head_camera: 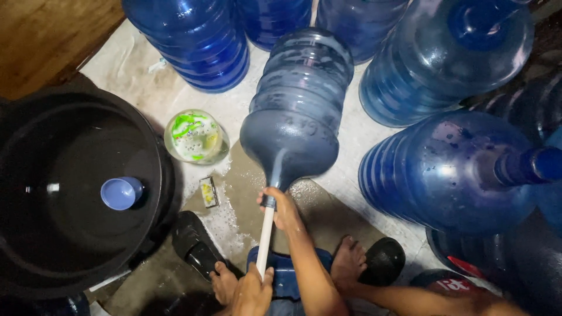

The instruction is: The person cleans a large blue water jug by inserting a long white tube into its opening and moving it up and down. They then use a small brush to scrub the inside of the jug's neck while water flows through the tube.

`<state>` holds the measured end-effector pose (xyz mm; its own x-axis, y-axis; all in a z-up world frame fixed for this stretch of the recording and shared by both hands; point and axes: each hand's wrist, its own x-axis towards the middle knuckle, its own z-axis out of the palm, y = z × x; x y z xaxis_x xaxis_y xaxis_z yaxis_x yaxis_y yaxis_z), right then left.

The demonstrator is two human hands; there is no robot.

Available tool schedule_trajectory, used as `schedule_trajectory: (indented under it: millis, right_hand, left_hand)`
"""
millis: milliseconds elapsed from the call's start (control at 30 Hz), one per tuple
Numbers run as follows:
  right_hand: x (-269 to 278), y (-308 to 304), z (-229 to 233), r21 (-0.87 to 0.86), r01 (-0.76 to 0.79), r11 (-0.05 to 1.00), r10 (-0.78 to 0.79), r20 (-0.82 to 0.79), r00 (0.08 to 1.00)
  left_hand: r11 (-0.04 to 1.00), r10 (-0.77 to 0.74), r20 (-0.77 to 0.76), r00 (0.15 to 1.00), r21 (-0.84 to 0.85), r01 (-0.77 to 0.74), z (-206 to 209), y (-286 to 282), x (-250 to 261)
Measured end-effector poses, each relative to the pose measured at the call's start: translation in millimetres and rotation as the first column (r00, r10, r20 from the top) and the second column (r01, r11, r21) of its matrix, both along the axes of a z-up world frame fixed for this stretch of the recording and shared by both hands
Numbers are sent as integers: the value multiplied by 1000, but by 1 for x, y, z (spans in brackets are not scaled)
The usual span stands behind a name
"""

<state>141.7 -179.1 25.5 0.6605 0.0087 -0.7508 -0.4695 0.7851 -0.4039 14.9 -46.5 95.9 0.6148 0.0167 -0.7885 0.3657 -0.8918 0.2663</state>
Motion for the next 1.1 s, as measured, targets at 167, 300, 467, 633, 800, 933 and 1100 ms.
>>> schedule_trajectory:
  millis: [167,300,467,633,800,933,1100]
  right_hand:
    - [-7,20,24,-277,-67,959,25,-155,988]
    - [-9,30,36,-337,-97,936,20,-225,974]
    - [-11,35,43,-415,-197,888,53,-333,942]
    - [-17,33,28,-562,-307,768,126,-338,933]
    - [-14,31,41,-556,-274,784,115,-304,946]
    - [-14,30,40,-528,-282,801,135,-300,944]
    - [-13,32,29,-509,-243,826,119,-264,957]
  left_hand:
    - [999,34,24,999,-26,-34,-7,1,6]
    - [994,104,-17,994,-7,-105,-4,-1,12]
    - [998,64,-9,998,17,-64,-15,1,11]
    - [997,80,-48,996,21,-79,-11,-2,13]
    - [997,74,-70,995,39,-72,-8,-5,16]
    - [998,68,-57,996,17,-67,-8,-5,16]
    - [996,84,-35,996,19,-83,-14,-4,14]
